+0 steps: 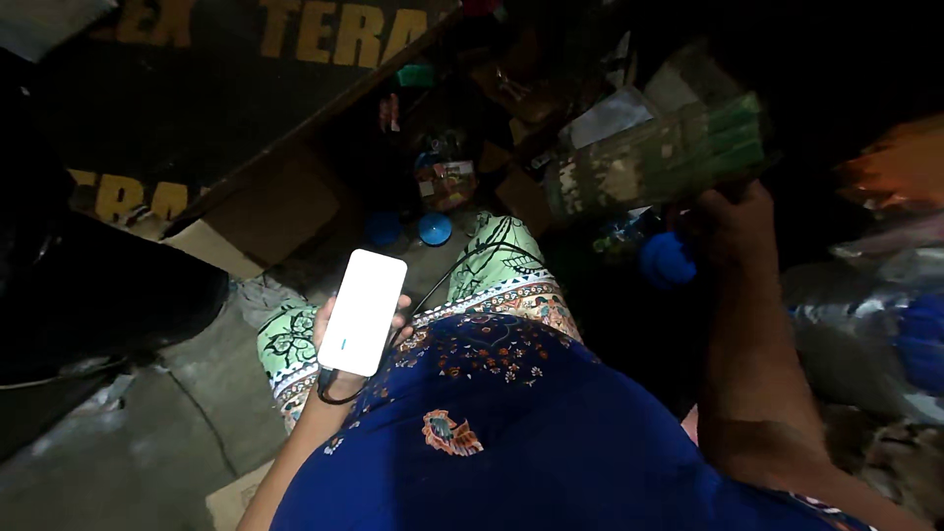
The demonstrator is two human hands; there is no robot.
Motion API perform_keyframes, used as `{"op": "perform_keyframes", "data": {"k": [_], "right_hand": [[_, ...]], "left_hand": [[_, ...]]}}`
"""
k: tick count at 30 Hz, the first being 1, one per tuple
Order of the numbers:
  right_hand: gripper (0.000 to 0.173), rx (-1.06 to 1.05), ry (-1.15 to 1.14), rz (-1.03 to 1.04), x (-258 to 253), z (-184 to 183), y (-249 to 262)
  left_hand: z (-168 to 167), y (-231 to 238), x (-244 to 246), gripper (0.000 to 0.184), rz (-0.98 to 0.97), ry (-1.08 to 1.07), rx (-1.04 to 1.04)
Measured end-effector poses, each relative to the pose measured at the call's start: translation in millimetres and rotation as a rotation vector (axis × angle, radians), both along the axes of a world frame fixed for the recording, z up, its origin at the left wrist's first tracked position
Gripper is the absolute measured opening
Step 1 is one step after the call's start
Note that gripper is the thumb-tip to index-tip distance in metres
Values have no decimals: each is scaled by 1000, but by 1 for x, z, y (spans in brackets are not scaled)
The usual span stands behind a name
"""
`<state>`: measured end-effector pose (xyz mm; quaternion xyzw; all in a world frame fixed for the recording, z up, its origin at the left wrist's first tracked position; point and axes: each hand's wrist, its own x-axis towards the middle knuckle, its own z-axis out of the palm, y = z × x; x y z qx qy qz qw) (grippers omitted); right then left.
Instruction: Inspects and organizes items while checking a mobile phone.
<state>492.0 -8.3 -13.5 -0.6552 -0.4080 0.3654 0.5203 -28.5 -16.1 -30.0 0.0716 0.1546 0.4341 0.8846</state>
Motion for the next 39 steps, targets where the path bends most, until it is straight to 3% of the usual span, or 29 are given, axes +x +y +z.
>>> {"op": "perform_keyframes", "data": {"k": [7, 15, 23, 31, 34, 39], "right_hand": [[29, 206, 101, 193, -23, 7, 29], [30, 210, -141, 370, -56, 37, 48], [42, 202, -362, 550, -73, 64, 51], [63, 289, -501, 323, -92, 55, 54], [58, 236, -510, 195, -95, 49, 55], [58, 203, -453, 66, -76, 41, 40]], "left_hand": [[-4, -1, -3, 63, -13, -1, 8], [0, -3, -6, 58, 27, 42, 25], [-6, 0, -7, 60, 8, -25, 4], [-10, 2, -10, 62, -11, -6, -18], [-9, 3, -9, 63, -30, -105, -57], [-10, 2, -11, 63, -25, -30, 37]]}}
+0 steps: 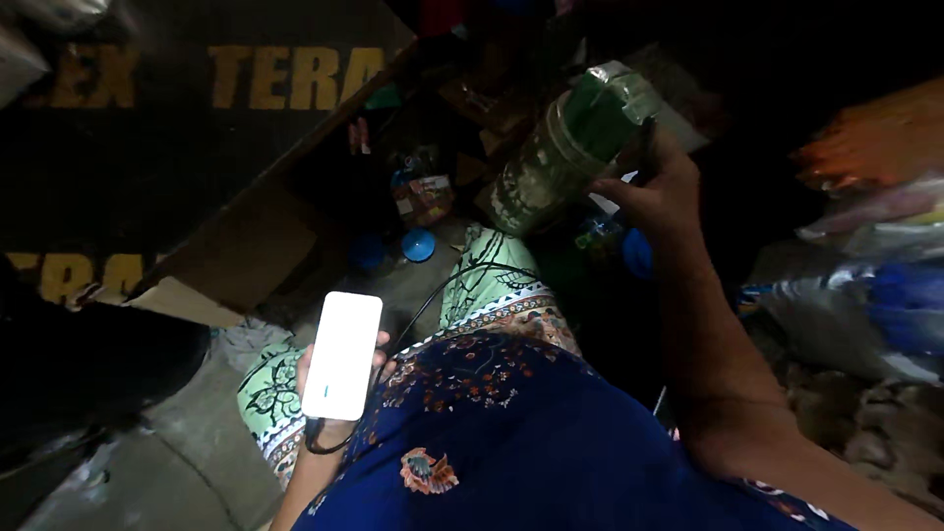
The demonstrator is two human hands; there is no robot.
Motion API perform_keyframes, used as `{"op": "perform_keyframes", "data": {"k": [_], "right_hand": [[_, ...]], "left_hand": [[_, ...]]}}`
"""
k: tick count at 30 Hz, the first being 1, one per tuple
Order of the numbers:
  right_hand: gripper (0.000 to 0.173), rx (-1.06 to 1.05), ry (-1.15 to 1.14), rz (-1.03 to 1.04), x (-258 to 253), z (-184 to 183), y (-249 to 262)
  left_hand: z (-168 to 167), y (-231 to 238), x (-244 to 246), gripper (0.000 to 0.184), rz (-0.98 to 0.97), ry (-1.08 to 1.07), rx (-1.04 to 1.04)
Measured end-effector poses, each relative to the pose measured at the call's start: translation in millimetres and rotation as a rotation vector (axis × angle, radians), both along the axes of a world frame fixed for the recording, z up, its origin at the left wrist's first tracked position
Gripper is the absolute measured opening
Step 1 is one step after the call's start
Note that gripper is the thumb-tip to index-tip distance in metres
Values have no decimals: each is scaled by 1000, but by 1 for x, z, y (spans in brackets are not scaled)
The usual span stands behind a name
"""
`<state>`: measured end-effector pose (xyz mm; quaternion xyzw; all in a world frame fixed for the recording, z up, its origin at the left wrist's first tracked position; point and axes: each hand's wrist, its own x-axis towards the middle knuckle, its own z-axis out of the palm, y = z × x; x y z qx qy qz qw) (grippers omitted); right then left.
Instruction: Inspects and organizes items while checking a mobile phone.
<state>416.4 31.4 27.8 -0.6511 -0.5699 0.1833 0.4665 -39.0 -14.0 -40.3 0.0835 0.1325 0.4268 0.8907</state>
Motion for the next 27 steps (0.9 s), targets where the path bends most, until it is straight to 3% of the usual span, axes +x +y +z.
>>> {"op": "perform_keyframes", "data": {"k": [5, 12, 16, 21, 27], "right_hand": [[62, -243, 40, -282, 51, -21, -37], [57, -437, -24, -653, 127, -83, -87], [67, -532, -18, -834, 145, -115, -103], [62, -600, -54, -902, 150, -139, -115], [58, -656, -142, -855, 149, -127, -116]], "left_hand": [[-1, 4, -1, 63, -9, 20, -57], [-3, 8, 6, 66, -72, -21, -60], [-2, 9, 9, 66, -94, 17, -72], [-1, 9, 11, 66, -110, 10, -57], [3, 8, 14, 67, -110, 37, -78]]}}
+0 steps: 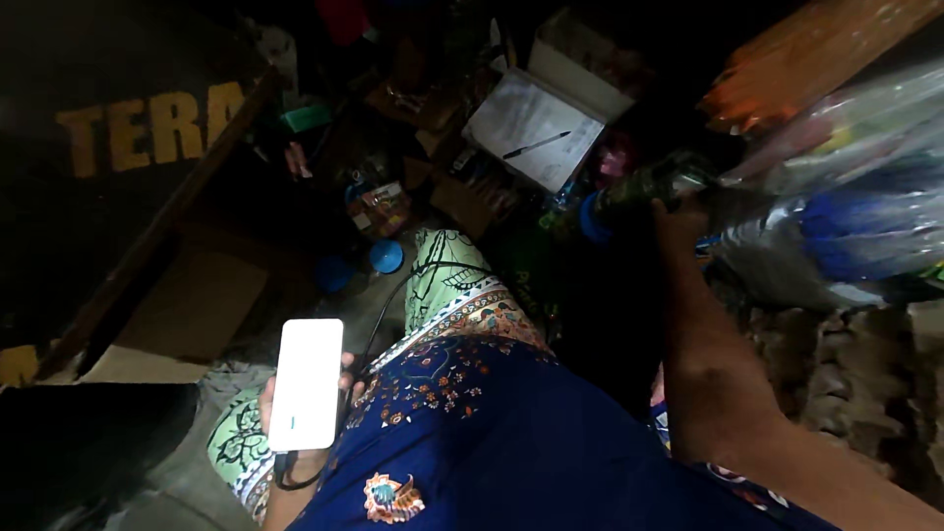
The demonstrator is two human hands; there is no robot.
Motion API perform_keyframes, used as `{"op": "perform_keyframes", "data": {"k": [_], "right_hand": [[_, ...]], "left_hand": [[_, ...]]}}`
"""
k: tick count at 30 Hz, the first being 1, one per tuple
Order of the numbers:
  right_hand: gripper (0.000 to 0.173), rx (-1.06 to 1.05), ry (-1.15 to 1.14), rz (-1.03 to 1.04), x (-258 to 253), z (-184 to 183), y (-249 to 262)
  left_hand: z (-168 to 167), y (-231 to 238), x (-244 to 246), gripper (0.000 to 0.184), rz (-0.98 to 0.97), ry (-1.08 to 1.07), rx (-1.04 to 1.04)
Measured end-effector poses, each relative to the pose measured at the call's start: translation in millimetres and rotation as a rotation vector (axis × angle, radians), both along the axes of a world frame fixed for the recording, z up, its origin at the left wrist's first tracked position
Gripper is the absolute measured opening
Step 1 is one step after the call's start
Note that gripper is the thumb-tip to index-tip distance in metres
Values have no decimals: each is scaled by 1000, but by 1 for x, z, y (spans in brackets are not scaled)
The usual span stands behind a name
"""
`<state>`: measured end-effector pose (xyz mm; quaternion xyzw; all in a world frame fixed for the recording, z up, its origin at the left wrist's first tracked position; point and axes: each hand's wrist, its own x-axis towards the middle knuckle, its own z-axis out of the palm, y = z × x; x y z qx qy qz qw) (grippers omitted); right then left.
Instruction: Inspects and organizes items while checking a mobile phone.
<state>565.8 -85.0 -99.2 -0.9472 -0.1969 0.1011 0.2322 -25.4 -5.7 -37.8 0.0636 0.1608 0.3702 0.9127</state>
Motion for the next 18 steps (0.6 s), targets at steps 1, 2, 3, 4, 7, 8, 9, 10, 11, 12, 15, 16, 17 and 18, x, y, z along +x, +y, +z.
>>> {"op": "perform_keyframes", "data": {"k": [1, 2, 3, 4, 7, 8, 9, 10, 11, 12, 15, 16, 17, 18], "right_hand": [[55, 3, -23, -4, -2, 2, 0], [53, 2, -40, -1, -6, 7, -1], [52, 5, -58, 2, -9, 12, -2], [52, 6, -71, 2, -10, 17, -3], [57, -23, -98, -1, -9, 29, -3], [60, -41, -84, -13, -8, 33, -1], [65, -62, -64, -26, -6, 37, 1], [70, -102, -43, -38, -4, 41, 3], [75, -160, -32, -39, -2, 46, 6], [79, -206, -29, -32, 0, 50, 9], [95, -186, -12, -30, 19, 47, 17], [96, -169, 9, -22, 26, 43, 19], [94, -141, 73, -29, 33, 41, 23], [90, -89, 140, -36, 36, 41, 28]], "left_hand": [[4, -1, 3, 66, 9, 25, 7], [6, -1, 5, 65, 12, 39, 13], [7, -1, 5, 65, 7, 37, 17], [7, 0, 5, 65, -1, 27, 12], [-2, 2, 1, 67, -35, -41, 2], [-3, 2, 0, 68, -44, -54, 12], [-6, 2, -1, 69, -53, -60, 26], [-7, 2, -1, 70, -54, -58, 32], [-8, 2, -2, 71, -48, -48, 31], [-8, 1, -3, 71, -38, -37, 28], [-6, -2, -2, 70, 2, 17, 12], [0, -3, 2, 67, 19, 49, 27], [2, -3, 3, 66, 27, 71, 41], [-1, -3, 1, 67, 21, 56, 45]]}}
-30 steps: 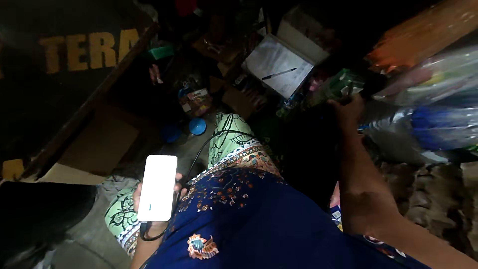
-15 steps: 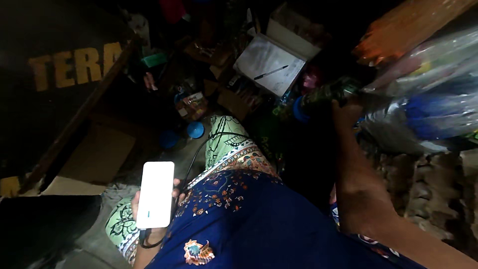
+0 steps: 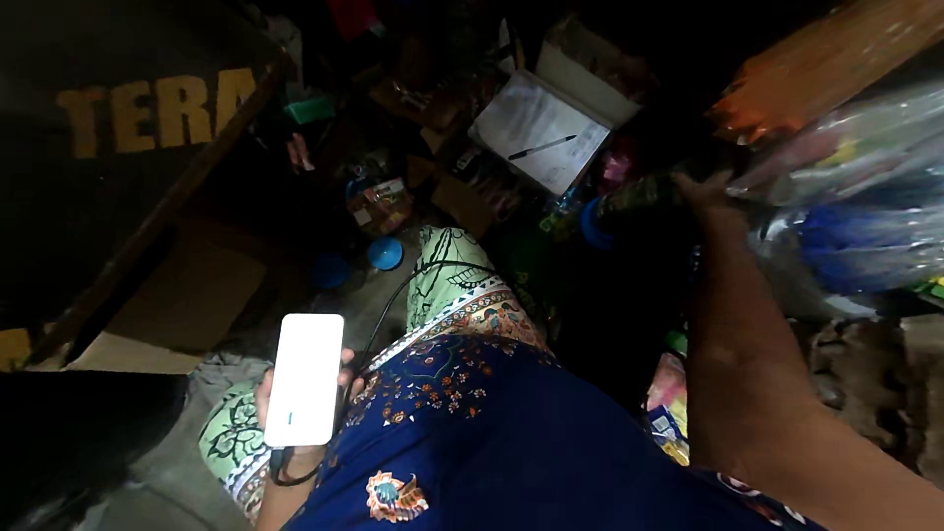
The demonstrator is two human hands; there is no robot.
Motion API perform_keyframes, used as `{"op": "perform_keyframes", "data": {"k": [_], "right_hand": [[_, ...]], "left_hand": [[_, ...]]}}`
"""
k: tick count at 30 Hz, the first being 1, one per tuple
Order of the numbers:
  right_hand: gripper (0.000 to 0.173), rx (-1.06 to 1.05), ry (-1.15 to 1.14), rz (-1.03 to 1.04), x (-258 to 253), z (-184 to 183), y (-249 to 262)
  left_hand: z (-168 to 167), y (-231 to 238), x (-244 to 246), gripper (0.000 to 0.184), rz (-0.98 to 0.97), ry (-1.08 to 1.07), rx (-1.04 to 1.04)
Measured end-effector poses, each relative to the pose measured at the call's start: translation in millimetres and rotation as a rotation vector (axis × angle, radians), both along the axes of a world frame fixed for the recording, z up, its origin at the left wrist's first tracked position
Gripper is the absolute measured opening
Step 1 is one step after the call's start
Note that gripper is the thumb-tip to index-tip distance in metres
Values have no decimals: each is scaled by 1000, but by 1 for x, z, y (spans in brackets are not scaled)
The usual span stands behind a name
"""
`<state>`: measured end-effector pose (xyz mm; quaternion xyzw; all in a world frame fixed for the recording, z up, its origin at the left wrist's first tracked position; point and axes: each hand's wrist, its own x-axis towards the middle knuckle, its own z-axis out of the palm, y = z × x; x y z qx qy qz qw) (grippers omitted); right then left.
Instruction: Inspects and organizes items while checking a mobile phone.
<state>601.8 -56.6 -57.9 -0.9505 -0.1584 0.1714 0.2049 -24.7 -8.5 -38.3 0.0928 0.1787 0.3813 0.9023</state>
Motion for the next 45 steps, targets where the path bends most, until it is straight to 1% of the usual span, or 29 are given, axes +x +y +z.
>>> {"op": "perform_keyframes", "data": {"k": [1, 3, 5, 8, 11, 13, 15, 18, 19, 21, 23, 24, 26, 29, 30, 32, 35, 37, 40, 45], "right_hand": [[84, 29, 43, -10, 0, 3, 5], [79, -37, 52, -35, 5, 2, 13], [80, -61, 49, -69, 11, -3, 16], [80, 3, 58, -120, 15, -8, 18], [74, 43, -44, -13, 25, -19, 10], [67, 12, -117, 37, 24, -24, 7], [67, -48, -57, 5, 4, -10, 11], [69, -19, 47, -87, 3, -6, 17], [71, -43, 58, -81, 1, -2, 17], [70, -106, 52, 5, -1, 4, 12], [65, -89, 50, 65, -1, 1, 10], [65, -30, 74, 36, -1, 0, 10], [68, -1, 102, -31, -3, 2, 10], [76, 78, 129, -55, 8, -6, 7], [81, 87, 135, -71, 8, -6, 6], [93, 34, 102, -93, 13, -12, 1], [101, -14, 79, -106, 13, -13, -4], [105, -36, 47, -69, 10, -10, -7], [107, -60, 24, -45, 8, -7, -8], [99, -92, 2, -99, -7, 3, -3]], "left_hand": [[-5, 1, -4, 69, -11, -29, -8], [-8, 1, -7, 70, -12, -61, -18], [-6, 0, -5, 70, 7, -37, -20], [-8, 2, -7, 69, 1, -44, -26], [-10, 3, -8, 69, -3, -70, -46], [-9, 3, -8, 70, 13, -55, -50], [-7, 1, -5, 69, 38, -22, -49], [-4, 2, -5, 67, 27, -42, -51], [-5, 2, -6, 67, 22, -45, -52], [-8, 1, -8, 67, 20, -45, -41], [-7, 1, -9, 66, 24, -65, -59], [-7, 1, -9, 66, 22, -63, -59], [-10, 2, -10, 67, 9, -63, -39], [-9, 2, -7, 68, 6, -81, -27], [-8, 2, -6, 68, 12, -74, -25], [-7, 1, -6, 68, 23, -52, -22], [-7, 0, -7, 68, 23, -43, -36], [-5, 0, -7, 68, 31, -36, -45], [-9, 0, -9, 69, 26, -55, -26], [-7, -1, -9, 69, 34, -63, -15]]}}
